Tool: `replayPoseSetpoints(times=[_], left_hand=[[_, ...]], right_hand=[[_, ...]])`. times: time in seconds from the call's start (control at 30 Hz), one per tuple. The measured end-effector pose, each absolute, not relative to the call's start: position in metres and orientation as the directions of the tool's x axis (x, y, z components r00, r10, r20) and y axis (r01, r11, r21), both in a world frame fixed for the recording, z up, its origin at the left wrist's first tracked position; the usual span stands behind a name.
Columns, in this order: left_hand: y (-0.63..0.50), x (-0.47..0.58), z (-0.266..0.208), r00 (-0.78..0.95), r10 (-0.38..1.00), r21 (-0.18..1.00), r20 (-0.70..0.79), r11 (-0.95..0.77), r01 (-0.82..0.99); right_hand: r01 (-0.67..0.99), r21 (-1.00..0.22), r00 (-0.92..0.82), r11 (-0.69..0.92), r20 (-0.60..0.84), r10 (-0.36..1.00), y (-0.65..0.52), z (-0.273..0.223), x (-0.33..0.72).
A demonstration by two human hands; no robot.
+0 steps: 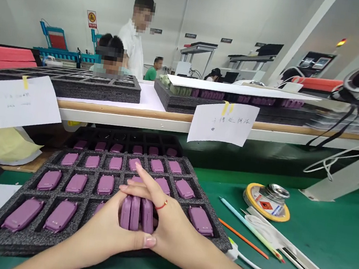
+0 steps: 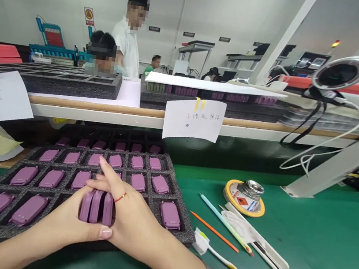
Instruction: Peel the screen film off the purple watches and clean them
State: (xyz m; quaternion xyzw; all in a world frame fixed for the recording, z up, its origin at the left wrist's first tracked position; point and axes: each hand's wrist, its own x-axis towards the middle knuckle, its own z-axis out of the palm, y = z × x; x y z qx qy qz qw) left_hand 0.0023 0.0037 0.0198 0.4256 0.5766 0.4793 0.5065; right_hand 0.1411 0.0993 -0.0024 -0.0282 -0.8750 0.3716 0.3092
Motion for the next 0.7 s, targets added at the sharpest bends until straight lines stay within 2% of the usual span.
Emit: replayPoseSetpoints(times=[0.13, 0.27, 0.37, 0.47, 0.57, 0.7], left_hand=[[0.003, 0.008, 0.019, -0.156, 0.982, 0.991, -0.108, 0.095, -0.092], [0.003, 0.01, 0.015, -0.225, 0.967, 0.993, -0.119, 0.121, -0.007], [0.003, 0.005, 0.012, -0.128, 0.983, 0.99, -0.132, 0.136, 0.024], [0.003, -0.001, 0.012, -0.008, 0.987, 0.987, -0.16, 0.16, -0.032], [0.003, -0.003, 0.012, -0.01, 0.985, 0.984, -0.173, 0.173, -0.034], [0.002, -0.001, 0.013, -0.019, 0.983, 0.983, -0.181, 0.181, 0.011]], right_hand=[[-0.203, -0.604, -0.763, 0.77, 0.591, 0.262, 0.098, -0.009, 0.139], [-0.218, -0.635, -0.756, 0.741, 0.59, 0.283, 0.096, -0.009, 0.141], [-0.271, -0.72, -0.759, 0.639, 0.568, 0.318, 0.097, -0.009, 0.143], [-0.32, -0.784, -0.727, 0.531, 0.563, 0.393, 0.098, -0.011, 0.145], [-0.349, -0.794, -0.701, 0.498, 0.574, 0.423, 0.097, -0.013, 0.146], [-0.364, -0.78, -0.704, 0.509, 0.588, 0.397, 0.096, -0.014, 0.146]])
